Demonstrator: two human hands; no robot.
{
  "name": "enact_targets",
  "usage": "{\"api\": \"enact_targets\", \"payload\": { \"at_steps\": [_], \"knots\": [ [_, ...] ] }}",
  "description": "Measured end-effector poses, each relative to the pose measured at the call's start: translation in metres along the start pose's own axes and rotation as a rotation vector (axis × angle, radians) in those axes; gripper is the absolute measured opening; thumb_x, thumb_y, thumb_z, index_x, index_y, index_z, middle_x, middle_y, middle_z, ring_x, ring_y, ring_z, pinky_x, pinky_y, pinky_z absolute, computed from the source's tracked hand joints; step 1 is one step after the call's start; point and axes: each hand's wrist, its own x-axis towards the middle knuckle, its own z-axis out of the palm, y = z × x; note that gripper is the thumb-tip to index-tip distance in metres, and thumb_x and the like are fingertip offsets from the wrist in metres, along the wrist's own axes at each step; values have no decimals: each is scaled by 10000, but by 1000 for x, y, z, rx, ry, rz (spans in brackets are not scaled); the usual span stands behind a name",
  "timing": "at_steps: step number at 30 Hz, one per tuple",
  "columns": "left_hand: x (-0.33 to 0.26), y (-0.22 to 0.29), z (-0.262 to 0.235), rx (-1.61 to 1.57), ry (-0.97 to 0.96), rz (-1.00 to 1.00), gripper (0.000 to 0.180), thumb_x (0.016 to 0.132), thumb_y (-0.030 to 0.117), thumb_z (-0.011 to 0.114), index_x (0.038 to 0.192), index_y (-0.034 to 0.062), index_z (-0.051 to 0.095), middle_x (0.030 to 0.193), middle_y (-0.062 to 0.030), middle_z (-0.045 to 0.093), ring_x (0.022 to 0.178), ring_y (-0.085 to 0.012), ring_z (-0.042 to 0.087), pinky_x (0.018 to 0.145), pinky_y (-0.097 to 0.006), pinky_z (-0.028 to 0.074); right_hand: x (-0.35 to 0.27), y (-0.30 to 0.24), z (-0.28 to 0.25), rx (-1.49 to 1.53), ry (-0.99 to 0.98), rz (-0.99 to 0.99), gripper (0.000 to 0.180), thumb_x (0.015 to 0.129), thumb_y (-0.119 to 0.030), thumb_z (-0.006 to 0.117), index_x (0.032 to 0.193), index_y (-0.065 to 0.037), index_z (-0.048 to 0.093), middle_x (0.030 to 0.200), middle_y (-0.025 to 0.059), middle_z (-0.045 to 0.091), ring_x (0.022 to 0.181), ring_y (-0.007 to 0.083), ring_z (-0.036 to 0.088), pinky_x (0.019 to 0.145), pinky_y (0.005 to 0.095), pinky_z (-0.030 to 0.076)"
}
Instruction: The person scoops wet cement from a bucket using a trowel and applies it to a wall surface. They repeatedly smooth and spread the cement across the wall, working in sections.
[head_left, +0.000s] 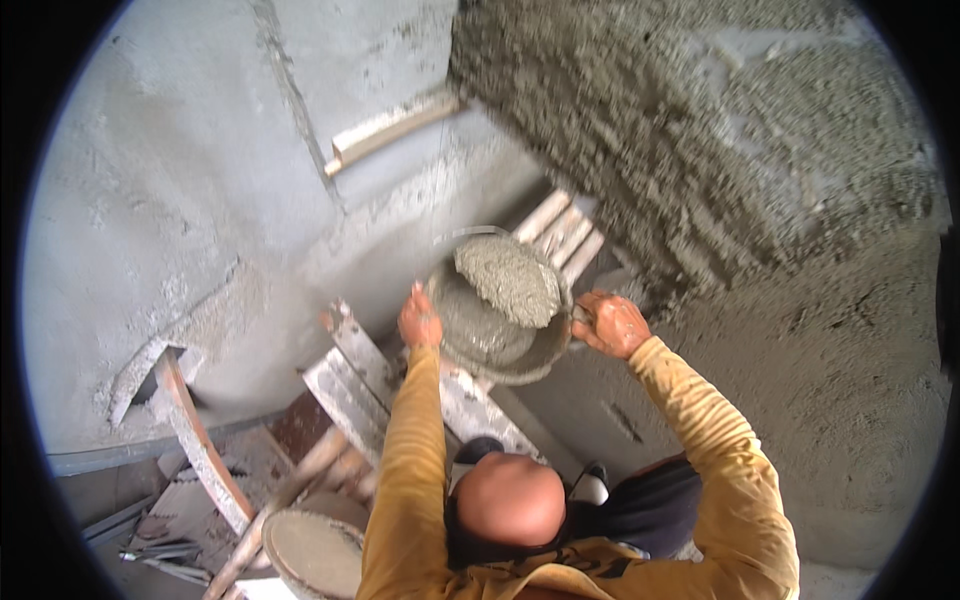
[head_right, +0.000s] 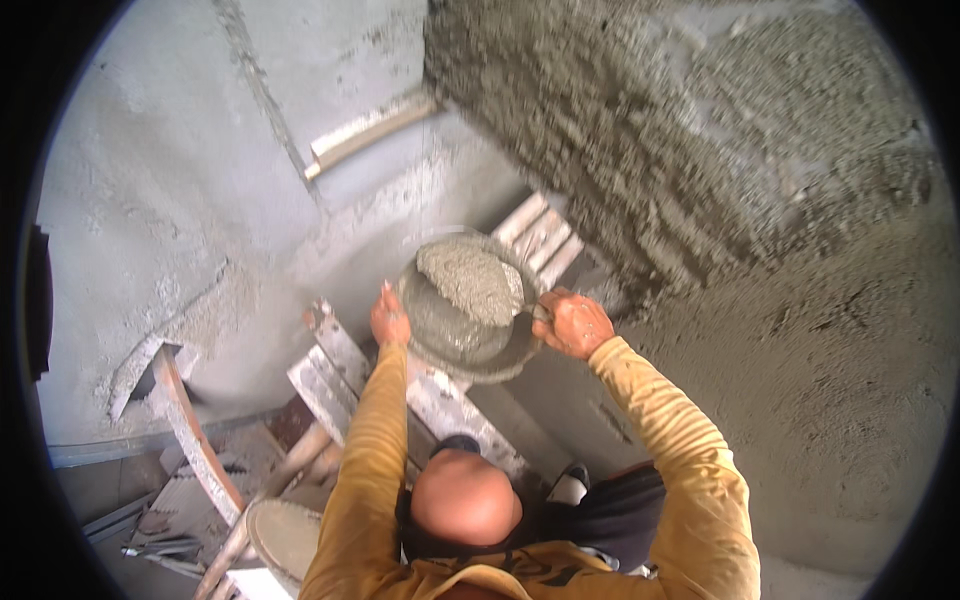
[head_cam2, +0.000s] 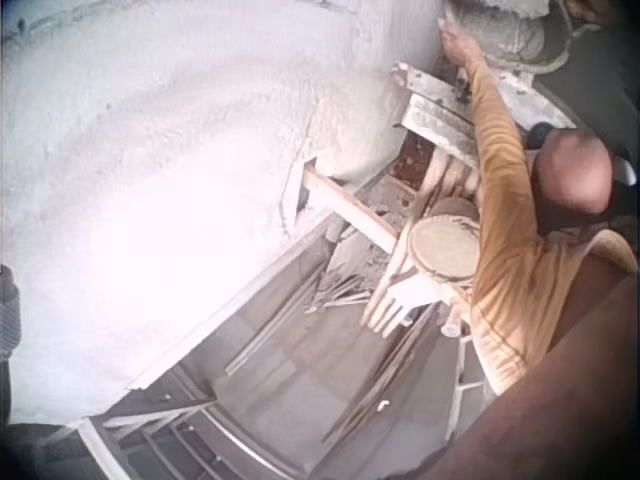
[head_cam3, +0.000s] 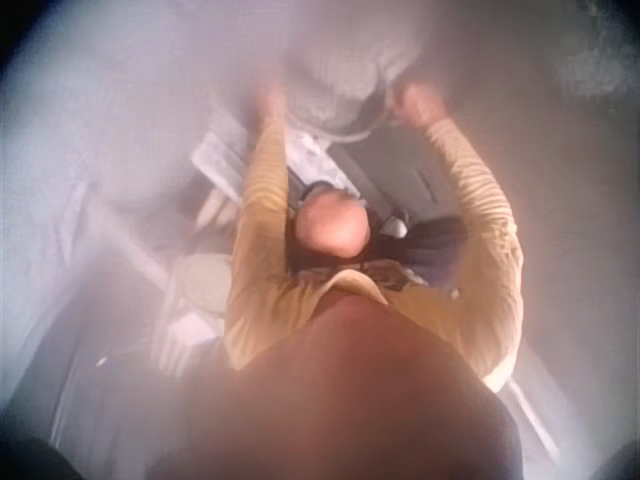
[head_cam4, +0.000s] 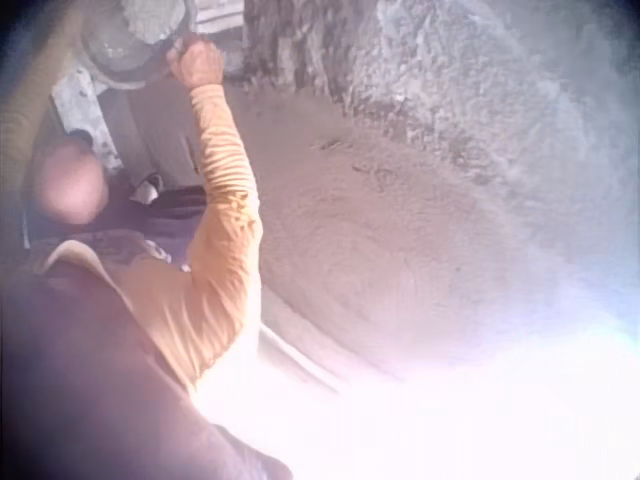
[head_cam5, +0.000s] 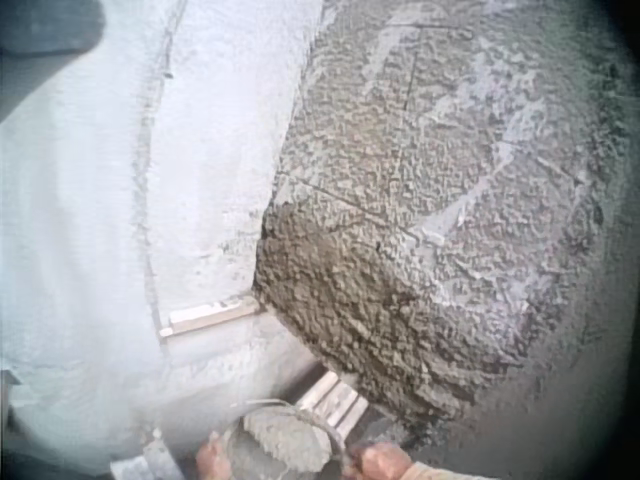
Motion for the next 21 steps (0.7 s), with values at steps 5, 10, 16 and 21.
{"api": "enact_targets", "payload": {
  "at_steps": [5,10,16,21],
  "knots": [
    [-4,12,-5,-14,25,-13,567,966,409,304,1027,-41,644,998,-261,631,960,-440,579,849,-465,441,24,-58,-133,-165,195,-314,303,837,-302,538,869,-16,634,601,76,583,434,182,547,412,333,495],
    [-5,12,-26,2,61,-37,575,962,418,317,1013,-50,648,1000,-261,632,969,-441,577,847,-462,442,66,-125,-219,419,146,-295,313,856,-277,591,993,-2,651,623,56,602,447,130,529,434,285,455],
    [-10,35,8,3,-30,-94,596,965,431,303,982,-55,647,964,-275,630,941,-451,572,826,-492,430,112,-65,-276,888,119,205,403,821,-240,678,1131,-4,575,779,64,619,614,102,574,500,228,488],
    [5,7,-15,20,23,-102,570,970,414,322,954,-51,651,934,-270,632,913,-449,573,792,-484,434,-25,-37,-245,558,607,505,457,806,-330,649,1133,-17,586,989,120,582,786,130,548,612,244,444]
  ]
}}
